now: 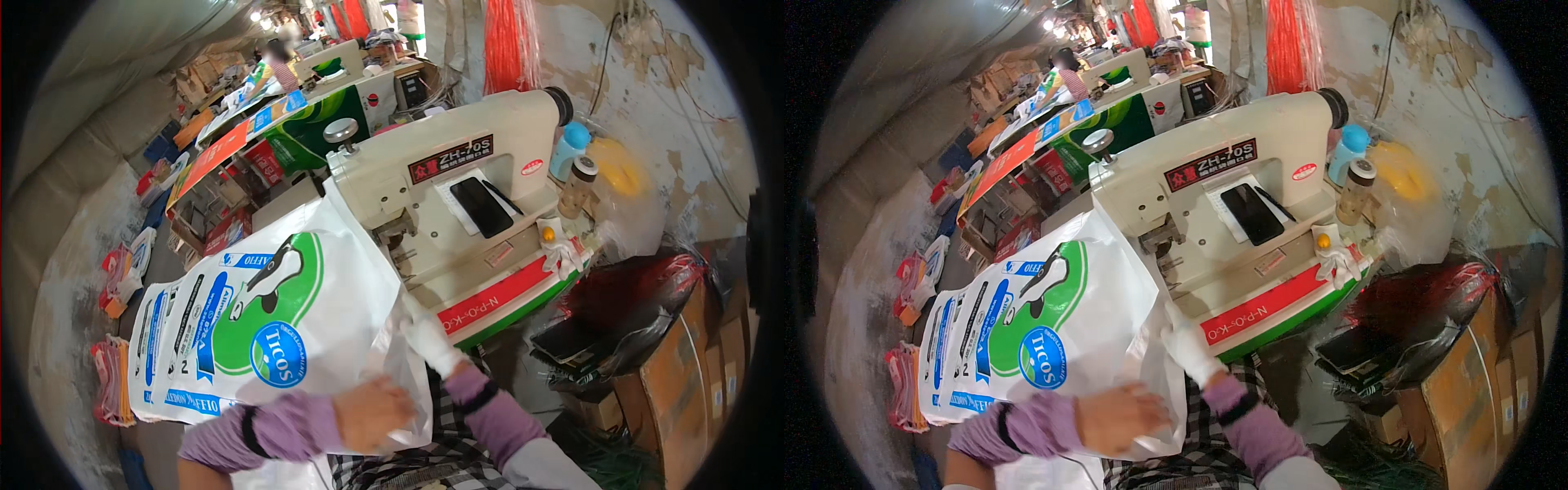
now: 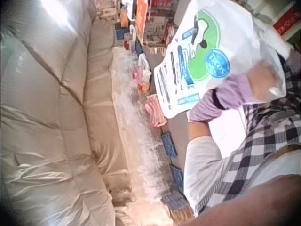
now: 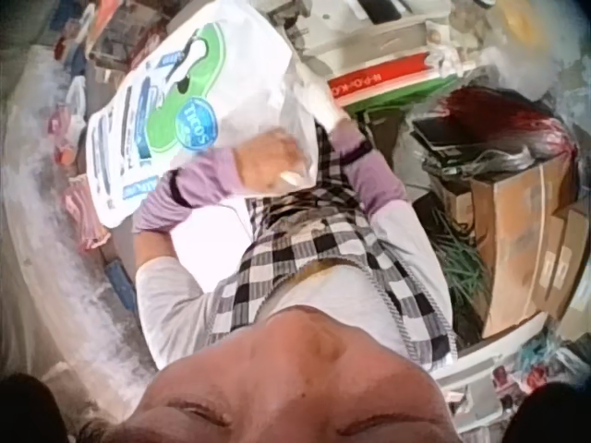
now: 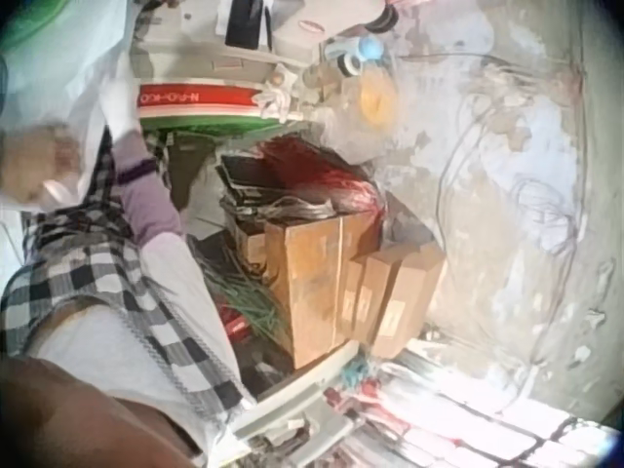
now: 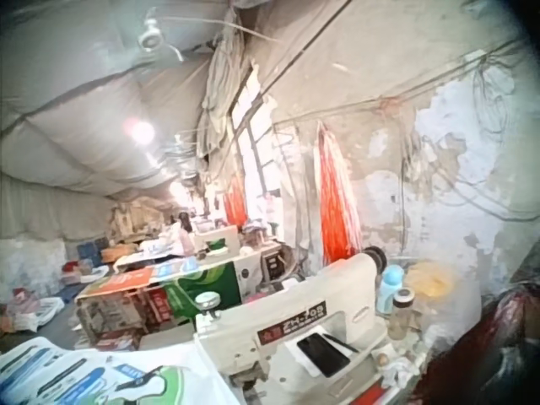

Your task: The person is using an industrial sewing machine to stitch together or seal printed plastic bags.

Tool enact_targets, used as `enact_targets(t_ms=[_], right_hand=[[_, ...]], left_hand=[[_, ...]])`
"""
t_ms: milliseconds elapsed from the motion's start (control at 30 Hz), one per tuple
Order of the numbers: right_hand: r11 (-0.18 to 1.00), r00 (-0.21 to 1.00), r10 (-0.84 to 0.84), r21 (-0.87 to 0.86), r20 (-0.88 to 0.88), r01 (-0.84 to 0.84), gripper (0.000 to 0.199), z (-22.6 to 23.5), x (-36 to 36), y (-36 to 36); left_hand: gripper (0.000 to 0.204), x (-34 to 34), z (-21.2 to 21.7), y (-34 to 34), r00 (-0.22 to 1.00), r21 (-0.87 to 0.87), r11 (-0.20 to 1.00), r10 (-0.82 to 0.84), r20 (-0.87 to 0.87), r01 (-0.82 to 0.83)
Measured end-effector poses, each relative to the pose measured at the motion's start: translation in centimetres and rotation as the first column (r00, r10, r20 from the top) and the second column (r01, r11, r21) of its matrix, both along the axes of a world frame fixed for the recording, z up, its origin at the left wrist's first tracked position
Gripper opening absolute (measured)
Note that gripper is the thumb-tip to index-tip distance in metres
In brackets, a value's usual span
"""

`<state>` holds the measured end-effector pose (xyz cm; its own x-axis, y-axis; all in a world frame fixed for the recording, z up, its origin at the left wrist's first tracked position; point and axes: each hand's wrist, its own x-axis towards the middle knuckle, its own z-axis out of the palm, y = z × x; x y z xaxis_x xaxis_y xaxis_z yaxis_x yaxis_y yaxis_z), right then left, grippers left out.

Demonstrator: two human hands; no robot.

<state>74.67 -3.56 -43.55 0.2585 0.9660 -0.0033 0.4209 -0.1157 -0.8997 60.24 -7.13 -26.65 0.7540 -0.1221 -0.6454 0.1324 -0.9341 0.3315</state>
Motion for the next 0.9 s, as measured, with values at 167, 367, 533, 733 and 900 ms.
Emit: enact_targets(t_ms=[167, 367, 533, 733, 900], right_hand=[[0.94, 0.9, 0.121, 0.341, -0.419, 0.032, 0.053, 0.1, -1.0, -6.7], [0.976, 0.743, 0.13, 0.218, -0.656, 0.022, 0.043, 4.6, -1.4, -9.7], [0.907, 0.949, -0.035, 0.389, -0.313, 0.162, 0.041, 2.8, 0.5, -11.2], [0.95, 0.382, -0.095, 0.031, -0.919, 0.31, 0.048, 2.0, -4.0, -7.3], [0.853, 0.297, 0.189, 0.306, -0.936, 0.423, 0.043, 4.0, -12.8, -0.8]], left_hand=[[0.074, -0.7, 0.8, 8.8, 0.959, 0.17, 0.983, -0.108, 0.262, 0.064], [0.037, -0.1, -1.3, 9.8, 0.82, 0.233, 0.945, -0.319, 0.476, 0.232], [0.038, -6.0, 16.5, -4.3, 0.967, 0.498, 0.857, -0.222, 0.121, 0.134], [0.048, -12.9, 18.0, -5.7, 0.823, 0.741, 0.375, 0.134, 0.551, -0.557], [0.026, -14.3, 18.0, -9.0, 0.809, 0.747, 0.337, 0.088, 0.581, -0.573]])
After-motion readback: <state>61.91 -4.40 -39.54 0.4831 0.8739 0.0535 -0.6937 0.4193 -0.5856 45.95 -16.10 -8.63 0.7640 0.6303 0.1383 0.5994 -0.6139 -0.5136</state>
